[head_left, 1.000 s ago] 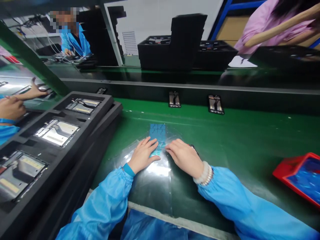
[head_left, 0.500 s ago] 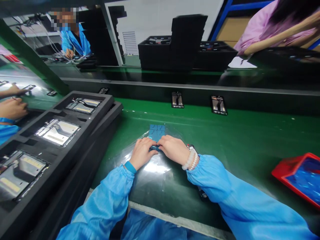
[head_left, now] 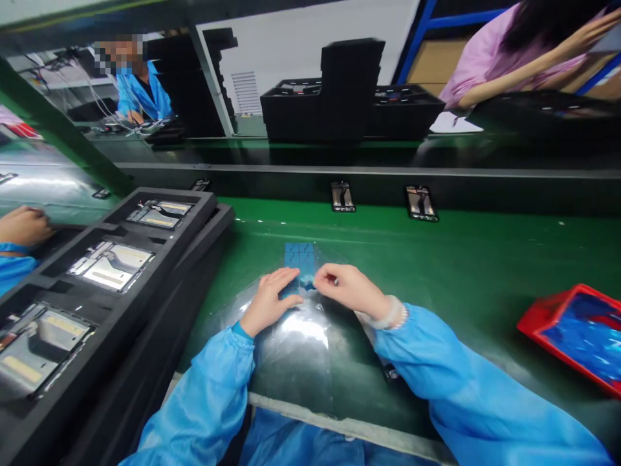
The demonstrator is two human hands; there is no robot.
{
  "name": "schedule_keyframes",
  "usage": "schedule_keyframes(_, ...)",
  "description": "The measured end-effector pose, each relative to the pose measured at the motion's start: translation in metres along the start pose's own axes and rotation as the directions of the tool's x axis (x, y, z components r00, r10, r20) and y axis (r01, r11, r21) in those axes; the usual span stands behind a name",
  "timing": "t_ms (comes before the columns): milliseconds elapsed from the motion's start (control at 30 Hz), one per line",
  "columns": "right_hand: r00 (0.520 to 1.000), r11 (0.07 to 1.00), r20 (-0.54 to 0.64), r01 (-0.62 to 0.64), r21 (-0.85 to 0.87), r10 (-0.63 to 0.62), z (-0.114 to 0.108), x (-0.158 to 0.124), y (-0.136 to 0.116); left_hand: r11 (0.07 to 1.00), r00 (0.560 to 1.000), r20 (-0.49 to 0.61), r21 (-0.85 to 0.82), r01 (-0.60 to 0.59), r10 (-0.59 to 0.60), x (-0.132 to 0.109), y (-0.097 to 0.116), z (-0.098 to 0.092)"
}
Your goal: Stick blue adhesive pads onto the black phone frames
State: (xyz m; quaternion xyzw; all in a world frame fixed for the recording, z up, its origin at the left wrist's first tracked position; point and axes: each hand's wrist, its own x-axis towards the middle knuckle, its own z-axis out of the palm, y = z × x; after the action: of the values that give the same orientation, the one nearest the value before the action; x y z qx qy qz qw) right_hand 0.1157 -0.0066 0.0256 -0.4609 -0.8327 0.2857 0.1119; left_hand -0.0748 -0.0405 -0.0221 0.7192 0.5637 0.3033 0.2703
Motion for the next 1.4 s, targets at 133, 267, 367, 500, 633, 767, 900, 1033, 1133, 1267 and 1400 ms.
schedule_keyframes(133,0.979,0.683,0.097,-0.196,0.704,0.181,0.001,-0.044,0.011,0.975,0.995,-0.070,-0.213,0.060,-0.076,-0.020,0.030,0.019)
schedule_keyframes(267,0.950,0.099,0.186,-0.216,0.971,0.250,0.022,-0.072,0.009,0.731,0.966,0.039,-0.646,0.219,-0.255,-0.034,0.060,0.039)
schedule_keyframes(367,0.943,-0.035,0.141,-0.137,0.990,0.301,0.031,-0.080,0.003,0.566,0.941,0.127,-0.771,0.292,-0.314,-0.038,0.071,0.045)
schedule_keyframes(500,0.938,-0.101,0.114,-0.085,0.991,0.328,0.034,-0.086,-0.004,0.451,0.917,0.146,-0.834,0.316,-0.372,-0.037,0.077,0.046)
schedule_keyframes(633,0.941,-0.067,0.072,-0.053,0.996,0.330,0.041,-0.090,-0.012,0.452,0.896,0.115,-0.831,0.323,-0.428,-0.039,0.079,0.053)
schedule_keyframes(767,0.912,0.265,-0.117,0.010,0.964,0.392,0.046,-0.097,-0.011,0.633,0.929,0.012,-0.729,0.261,-0.369,-0.043,0.079,0.056)
schedule_keyframes(900,0.753,0.836,-0.523,-0.065,0.545,0.399,0.044,-0.113,0.018,0.845,0.956,-0.128,-0.509,0.166,-0.265,-0.040,0.073,0.048)
schedule_keyframes(1033,0.772,0.958,-0.578,-0.278,0.067,0.264,0.053,-0.127,0.053,0.734,0.902,0.148,-0.536,0.417,-0.405,-0.030,0.063,0.051)
schedule_keyframes(1133,0.774,0.945,-0.558,-0.322,0.060,0.299,0.069,-0.132,0.055,0.642,0.854,0.335,-0.563,0.521,-0.399,-0.026,0.060,0.066)
schedule_keyframes(1267,0.772,0.939,-0.538,-0.245,0.239,0.338,0.079,-0.140,0.034,0.607,0.909,0.248,-0.681,0.410,-0.335,-0.027,0.065,0.082)
schedule_keyframes(1400,0.700,0.922,-0.629,-0.112,0.371,0.338,0.060,-0.141,0.028,0.610,0.935,0.204,-0.713,0.345,-0.290,-0.027,0.071,0.080)
